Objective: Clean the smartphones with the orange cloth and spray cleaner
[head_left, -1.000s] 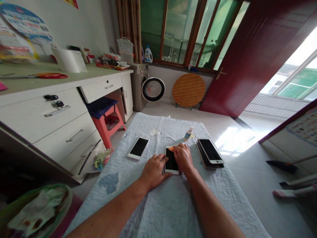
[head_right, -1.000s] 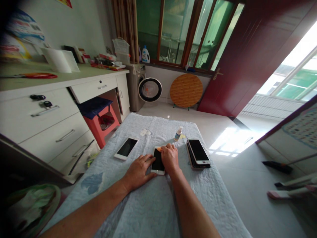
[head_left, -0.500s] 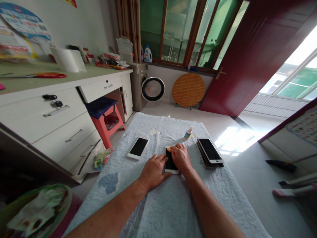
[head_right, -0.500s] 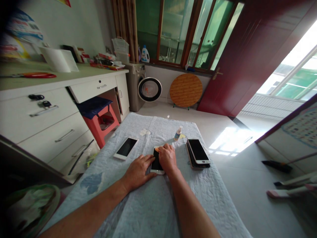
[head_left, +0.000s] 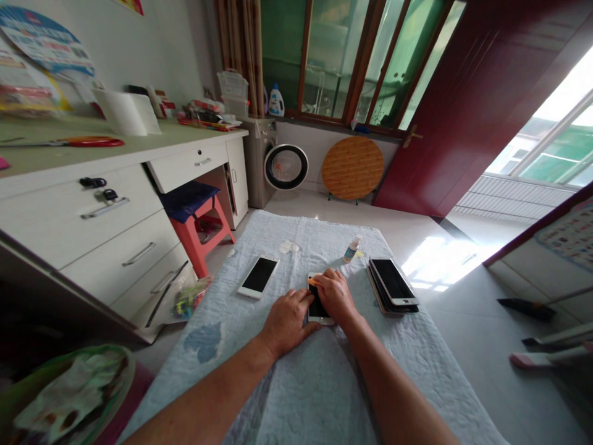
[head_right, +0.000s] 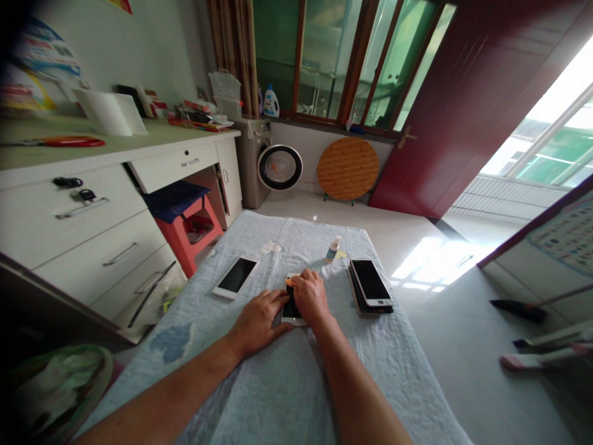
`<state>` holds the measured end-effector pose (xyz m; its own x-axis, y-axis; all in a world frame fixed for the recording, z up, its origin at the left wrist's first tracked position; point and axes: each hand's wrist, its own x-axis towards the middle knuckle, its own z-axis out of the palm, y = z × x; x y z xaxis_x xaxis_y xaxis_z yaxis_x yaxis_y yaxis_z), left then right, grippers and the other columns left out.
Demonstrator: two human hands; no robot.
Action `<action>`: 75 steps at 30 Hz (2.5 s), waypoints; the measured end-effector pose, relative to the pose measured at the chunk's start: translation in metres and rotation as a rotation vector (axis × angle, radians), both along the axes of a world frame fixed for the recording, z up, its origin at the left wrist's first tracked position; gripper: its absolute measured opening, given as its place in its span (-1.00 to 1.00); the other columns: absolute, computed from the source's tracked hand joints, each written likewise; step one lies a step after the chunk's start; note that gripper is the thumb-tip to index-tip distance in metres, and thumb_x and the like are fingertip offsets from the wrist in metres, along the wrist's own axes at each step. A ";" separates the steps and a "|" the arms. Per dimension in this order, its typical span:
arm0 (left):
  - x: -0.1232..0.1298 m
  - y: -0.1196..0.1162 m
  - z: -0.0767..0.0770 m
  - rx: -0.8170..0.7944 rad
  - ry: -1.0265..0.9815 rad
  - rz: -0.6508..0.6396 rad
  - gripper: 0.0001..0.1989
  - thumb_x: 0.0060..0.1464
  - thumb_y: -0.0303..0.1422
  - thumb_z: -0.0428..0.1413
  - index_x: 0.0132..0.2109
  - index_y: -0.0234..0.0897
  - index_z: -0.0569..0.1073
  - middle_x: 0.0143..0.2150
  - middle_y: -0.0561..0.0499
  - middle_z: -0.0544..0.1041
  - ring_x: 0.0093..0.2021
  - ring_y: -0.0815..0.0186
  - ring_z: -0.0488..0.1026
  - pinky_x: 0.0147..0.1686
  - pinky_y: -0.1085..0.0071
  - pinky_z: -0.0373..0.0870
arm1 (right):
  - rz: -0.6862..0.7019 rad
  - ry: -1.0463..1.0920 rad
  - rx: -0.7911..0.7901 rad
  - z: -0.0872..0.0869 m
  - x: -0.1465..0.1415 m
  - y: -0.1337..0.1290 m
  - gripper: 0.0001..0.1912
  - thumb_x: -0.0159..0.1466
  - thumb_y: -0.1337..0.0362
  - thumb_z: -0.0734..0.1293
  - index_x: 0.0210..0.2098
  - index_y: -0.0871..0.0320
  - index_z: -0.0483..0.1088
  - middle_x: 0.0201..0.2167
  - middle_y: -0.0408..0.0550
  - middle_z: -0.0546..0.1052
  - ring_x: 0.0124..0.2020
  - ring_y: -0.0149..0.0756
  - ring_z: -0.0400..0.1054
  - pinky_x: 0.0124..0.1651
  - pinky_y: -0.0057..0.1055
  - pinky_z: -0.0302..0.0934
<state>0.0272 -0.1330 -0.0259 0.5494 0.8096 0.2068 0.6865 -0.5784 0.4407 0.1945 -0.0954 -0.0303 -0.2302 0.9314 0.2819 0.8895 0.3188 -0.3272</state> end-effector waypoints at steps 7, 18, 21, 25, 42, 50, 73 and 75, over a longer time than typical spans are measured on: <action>0.000 -0.001 0.002 -0.006 0.000 0.001 -0.47 0.06 -0.05 0.19 0.11 -0.21 0.37 0.05 -0.10 0.45 0.03 0.06 0.38 0.06 0.16 0.32 | 0.059 0.025 -0.015 0.002 -0.002 -0.004 -0.73 0.27 0.43 0.22 -0.21 0.09 0.54 -0.31 -0.05 0.43 -0.23 -0.30 0.24 -0.09 -0.41 0.08; 0.000 -0.001 -0.001 0.005 -0.016 0.008 -0.44 0.04 -0.06 0.20 0.12 -0.21 0.36 0.14 -0.11 0.40 0.06 0.06 0.36 0.08 0.14 0.31 | 0.137 0.057 -0.032 0.004 -0.002 -0.005 -0.74 0.26 0.45 0.21 -0.26 0.11 0.53 -0.33 -0.06 0.41 -0.23 -0.31 0.23 -0.08 -0.42 0.08; 0.000 -0.001 0.000 0.001 -0.007 0.004 -0.44 0.04 -0.06 0.20 0.13 -0.21 0.36 0.13 -0.11 0.40 0.04 0.06 0.37 0.07 0.14 0.31 | 0.148 0.064 -0.033 0.003 -0.001 -0.005 -0.73 0.25 0.46 0.21 -0.25 0.11 0.53 -0.33 -0.06 0.41 -0.22 -0.31 0.23 -0.08 -0.41 0.07; -0.001 0.000 0.000 0.007 -0.007 -0.005 -0.44 0.06 -0.07 0.19 0.15 -0.19 0.34 0.14 -0.09 0.40 0.04 0.07 0.37 0.08 0.14 0.30 | 0.147 0.063 -0.033 0.001 -0.001 -0.005 -0.74 0.24 0.46 0.22 -0.25 0.12 0.53 -0.31 -0.06 0.41 -0.21 -0.31 0.23 -0.07 -0.41 0.07; -0.002 0.001 0.001 -0.018 -0.016 -0.011 -0.47 0.06 -0.03 0.16 0.12 -0.17 0.37 0.10 -0.08 0.43 0.05 0.07 0.38 0.08 0.15 0.28 | 0.127 0.048 -0.049 0.005 -0.003 -0.006 -0.71 0.24 0.46 0.20 -0.22 0.11 0.53 -0.30 -0.06 0.43 -0.21 -0.30 0.25 -0.07 -0.42 0.09; -0.001 0.002 -0.001 -0.015 -0.021 -0.013 -0.44 0.06 -0.02 0.17 0.14 -0.18 0.36 0.13 -0.10 0.41 0.07 0.06 0.37 0.09 0.14 0.28 | 0.115 0.049 -0.054 0.006 -0.004 -0.006 -0.72 0.25 0.46 0.21 -0.22 0.12 0.53 -0.30 -0.05 0.43 -0.22 -0.30 0.26 -0.07 -0.42 0.09; -0.002 0.002 0.000 -0.029 -0.032 -0.002 -0.46 0.02 -0.08 0.22 0.11 -0.19 0.38 0.11 -0.09 0.42 0.05 0.06 0.38 0.07 0.15 0.29 | 0.091 0.047 -0.046 0.002 -0.004 -0.006 -0.74 0.23 0.46 0.22 -0.23 0.12 0.52 -0.30 -0.04 0.43 -0.22 -0.31 0.28 -0.09 -0.43 0.12; -0.002 0.001 0.000 -0.026 -0.033 -0.003 -0.47 0.03 -0.08 0.22 0.11 -0.17 0.38 0.11 -0.09 0.42 0.05 0.06 0.38 0.07 0.15 0.30 | 0.094 0.059 -0.049 0.002 -0.004 -0.006 -0.74 0.24 0.45 0.21 -0.22 0.12 0.52 -0.30 -0.04 0.43 -0.22 -0.30 0.28 -0.09 -0.43 0.12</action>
<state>0.0252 -0.1316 -0.0260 0.5450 0.8133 0.2038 0.6695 -0.5685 0.4782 0.1903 -0.1011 -0.0287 -0.3014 0.9194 0.2527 0.8352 0.3824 -0.3953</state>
